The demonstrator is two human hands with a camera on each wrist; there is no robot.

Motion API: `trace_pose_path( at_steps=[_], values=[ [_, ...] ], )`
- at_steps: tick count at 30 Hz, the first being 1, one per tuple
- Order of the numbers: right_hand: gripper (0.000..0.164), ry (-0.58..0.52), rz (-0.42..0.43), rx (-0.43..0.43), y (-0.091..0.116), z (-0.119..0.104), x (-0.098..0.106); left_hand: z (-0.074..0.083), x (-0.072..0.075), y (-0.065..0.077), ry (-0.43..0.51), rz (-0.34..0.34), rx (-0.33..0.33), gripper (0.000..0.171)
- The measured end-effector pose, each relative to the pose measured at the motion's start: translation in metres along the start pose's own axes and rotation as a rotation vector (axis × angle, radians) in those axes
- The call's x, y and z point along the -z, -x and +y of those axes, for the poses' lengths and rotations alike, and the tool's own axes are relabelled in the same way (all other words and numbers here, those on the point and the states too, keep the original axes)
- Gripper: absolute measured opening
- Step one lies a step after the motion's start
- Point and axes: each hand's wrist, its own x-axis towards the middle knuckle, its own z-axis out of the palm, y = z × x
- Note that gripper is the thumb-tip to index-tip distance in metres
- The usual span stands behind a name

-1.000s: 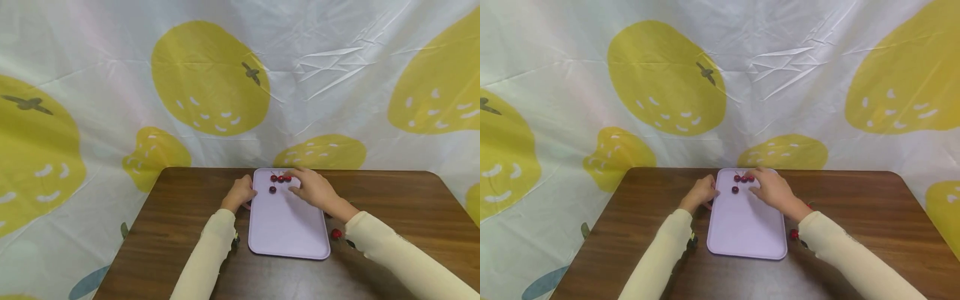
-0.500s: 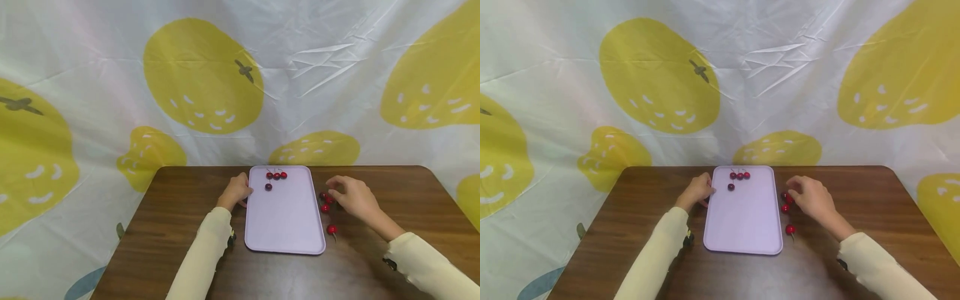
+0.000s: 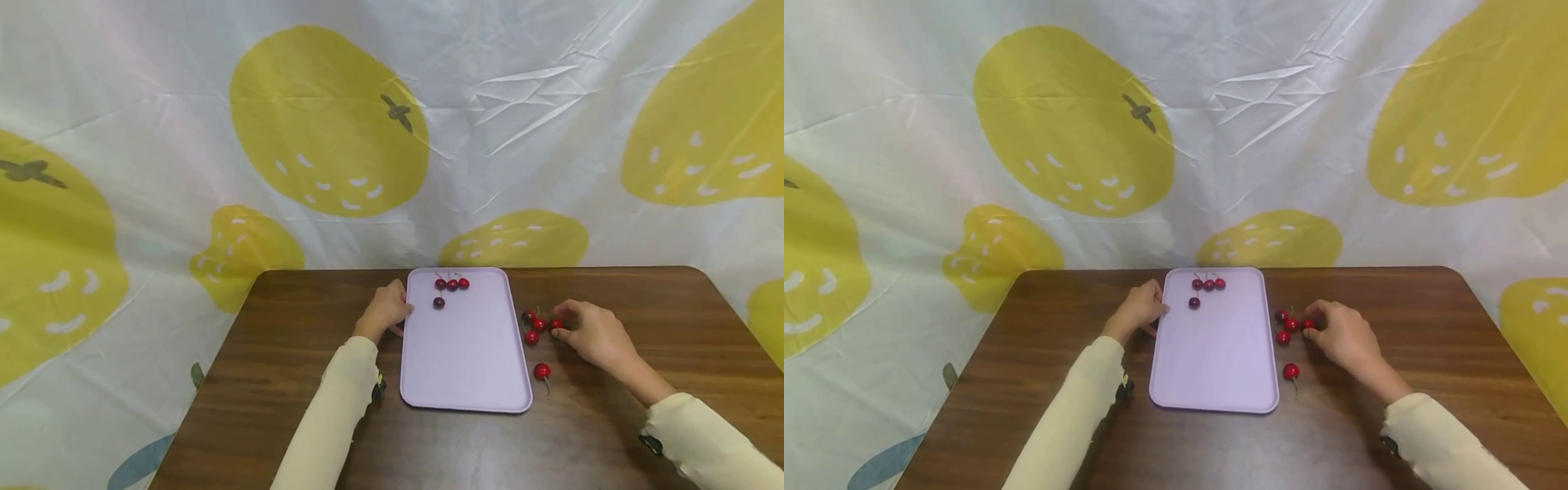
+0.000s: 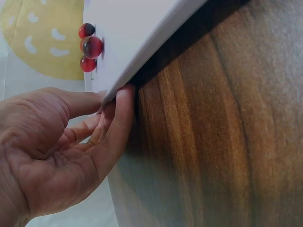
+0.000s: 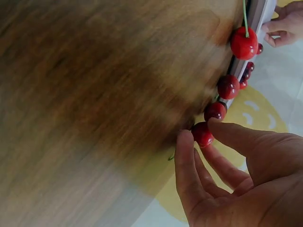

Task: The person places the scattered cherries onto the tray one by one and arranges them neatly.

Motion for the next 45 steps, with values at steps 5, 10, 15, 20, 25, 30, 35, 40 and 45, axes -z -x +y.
trace_pose_path(
  at_steps=[5, 10, 15, 20, 25, 30, 35, 40, 45],
  values=[
    [0.029, 0.011, 0.019, 0.010, -0.003, -0.001, -0.003, 0.001, 0.001, -0.002, 0.002, 0.003, -0.002, 0.017],
    [0.024, -0.002, 0.025, 0.026, -0.006, -0.003, -0.006, 0.001, 0.001, -0.003, -0.007, 0.004, 0.005, 0.017],
    [0.019, -0.016, 0.073, 0.066, -0.009, -0.008, -0.008, -0.001, 0.001, -0.003, -0.012, 0.006, 0.007, 0.018],
    [0.022, -0.061, 0.158, 0.157, -0.018, -0.026, -0.011, -0.002, 0.002, -0.002, -0.014, 0.013, 0.011, 0.018],
    [0.025, -0.116, 0.158, 0.206, -0.031, -0.054, -0.019, -0.002, 0.003, 0.000, -0.012, 0.008, 0.017, 0.017],
    [0.024, -0.159, 0.100, 0.254, -0.048, -0.077, -0.034, -0.001, 0.004, 0.002, 0.000, 0.004, 0.018, 0.017],
    [0.026, -0.160, 0.038, 0.323, -0.068, -0.092, -0.052, -0.001, 0.002, 0.001, -0.001, 0.001, 0.010, 0.017],
    [0.033, -0.128, -0.013, 0.407, -0.087, -0.103, -0.066, -0.001, 0.002, 0.001, -0.005, 0.005, 0.008, 0.017],
    [0.027, -0.099, -0.051, 0.474, -0.099, -0.107, -0.073, 0.000, 0.002, 0.002, 0.004, 0.004, -0.003, 0.017]
  ],
)
